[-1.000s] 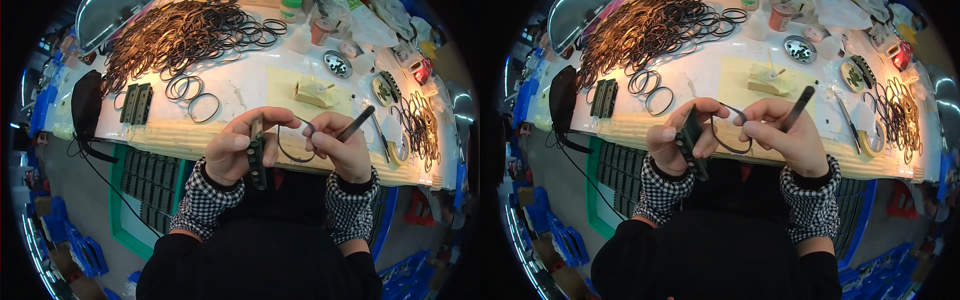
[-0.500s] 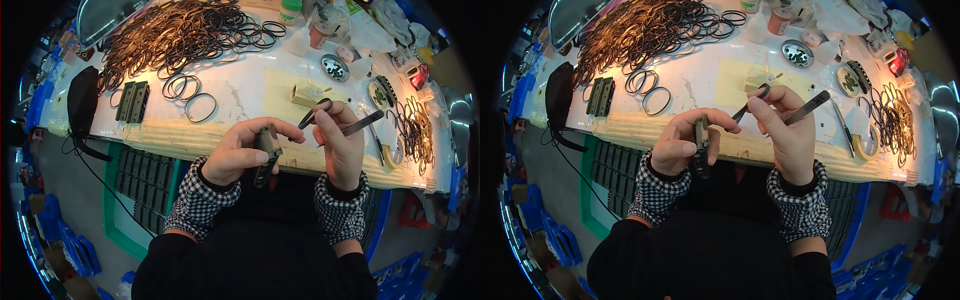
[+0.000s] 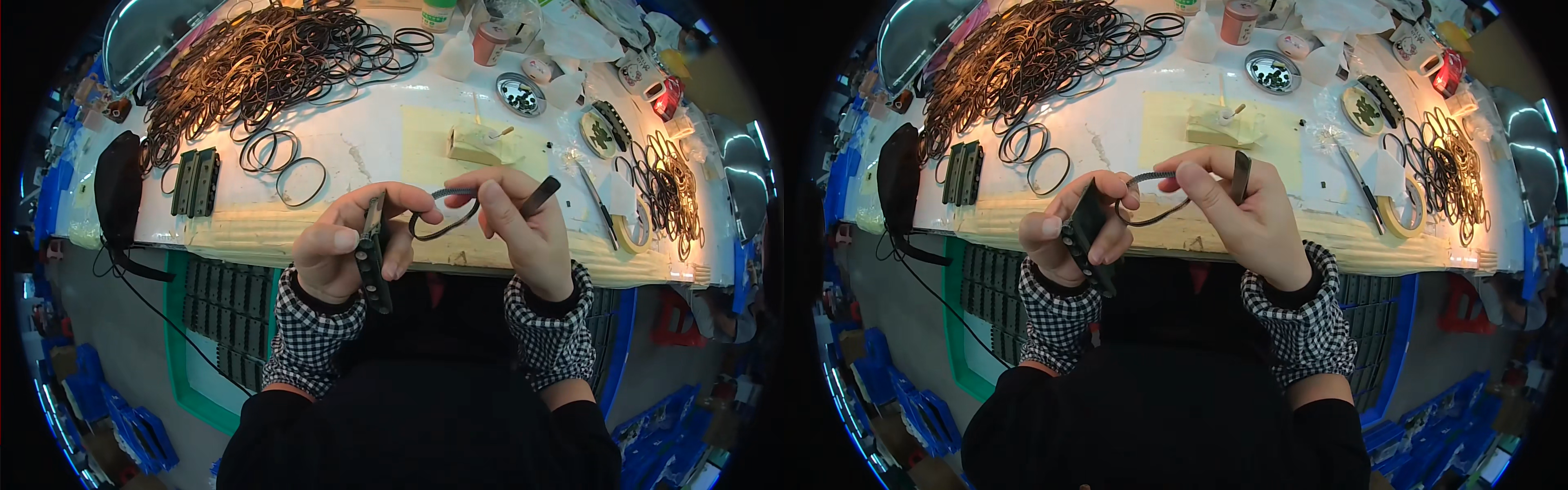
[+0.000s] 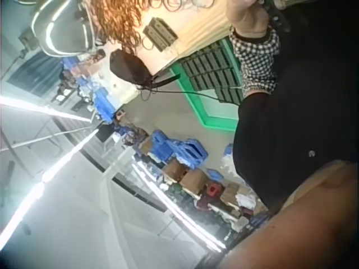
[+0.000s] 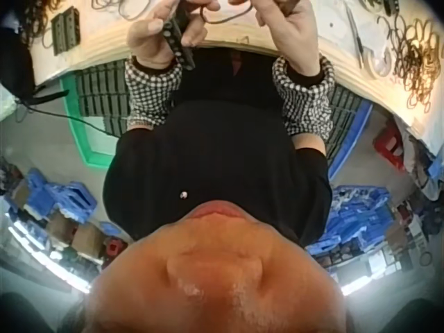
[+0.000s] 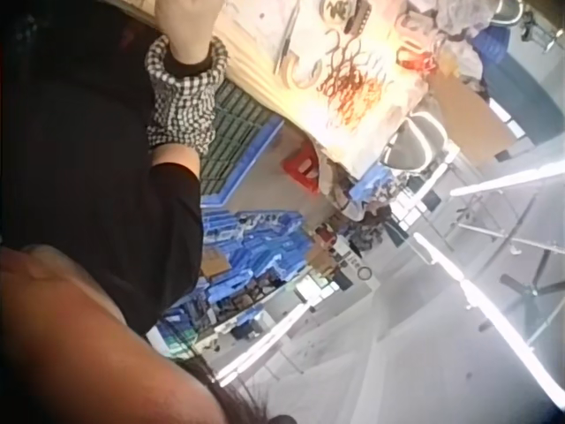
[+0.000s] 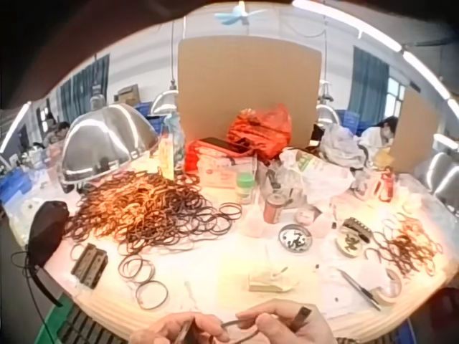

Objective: Assembling small electronic wires and pins into a black connector housing at a workbench.

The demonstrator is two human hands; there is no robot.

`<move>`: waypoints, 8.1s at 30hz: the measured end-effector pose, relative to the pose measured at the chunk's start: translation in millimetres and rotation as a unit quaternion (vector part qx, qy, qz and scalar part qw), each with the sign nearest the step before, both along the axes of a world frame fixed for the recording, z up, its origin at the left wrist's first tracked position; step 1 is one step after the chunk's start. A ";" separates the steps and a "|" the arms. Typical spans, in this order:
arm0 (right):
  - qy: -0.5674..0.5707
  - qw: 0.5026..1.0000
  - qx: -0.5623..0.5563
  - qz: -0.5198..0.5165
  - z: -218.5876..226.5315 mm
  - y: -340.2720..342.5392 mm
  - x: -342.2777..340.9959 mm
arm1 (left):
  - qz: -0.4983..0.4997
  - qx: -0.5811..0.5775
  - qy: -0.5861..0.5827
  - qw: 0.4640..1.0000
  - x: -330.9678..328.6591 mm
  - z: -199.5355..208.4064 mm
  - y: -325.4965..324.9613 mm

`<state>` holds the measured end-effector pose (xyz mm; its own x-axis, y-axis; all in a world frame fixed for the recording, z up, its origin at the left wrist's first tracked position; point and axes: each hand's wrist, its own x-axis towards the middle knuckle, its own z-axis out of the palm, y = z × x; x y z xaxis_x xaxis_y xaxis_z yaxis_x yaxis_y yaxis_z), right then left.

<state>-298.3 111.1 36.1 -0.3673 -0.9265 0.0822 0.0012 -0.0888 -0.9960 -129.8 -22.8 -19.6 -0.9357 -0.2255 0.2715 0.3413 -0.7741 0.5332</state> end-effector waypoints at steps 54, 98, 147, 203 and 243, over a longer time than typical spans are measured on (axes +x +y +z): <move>-0.152 0.988 0.003 0.002 -20.9 4.2 -21.9 | 0.080 0.095 -0.094 0.988 -6.6 -3.9 6.4; -0.011 0.995 -0.016 -0.096 -23.0 -7.9 15.2 | 0.354 -0.275 -0.186 0.874 -33.6 -3.3 53.6; 0.002 0.993 -0.046 -0.112 -23.5 -6.4 10.4 | 0.410 -0.353 -0.228 0.809 -32.2 -4.9 52.6; 0.316 0.935 -0.069 0.147 5.4 -12.1 -36.7 | 0.004 -0.034 -0.271 0.962 -17.9 8.6 39.8; 0.442 0.877 -0.109 0.154 14.1 -9.8 -41.5 | 0.053 -0.116 -0.217 0.968 -20.7 17.3 45.1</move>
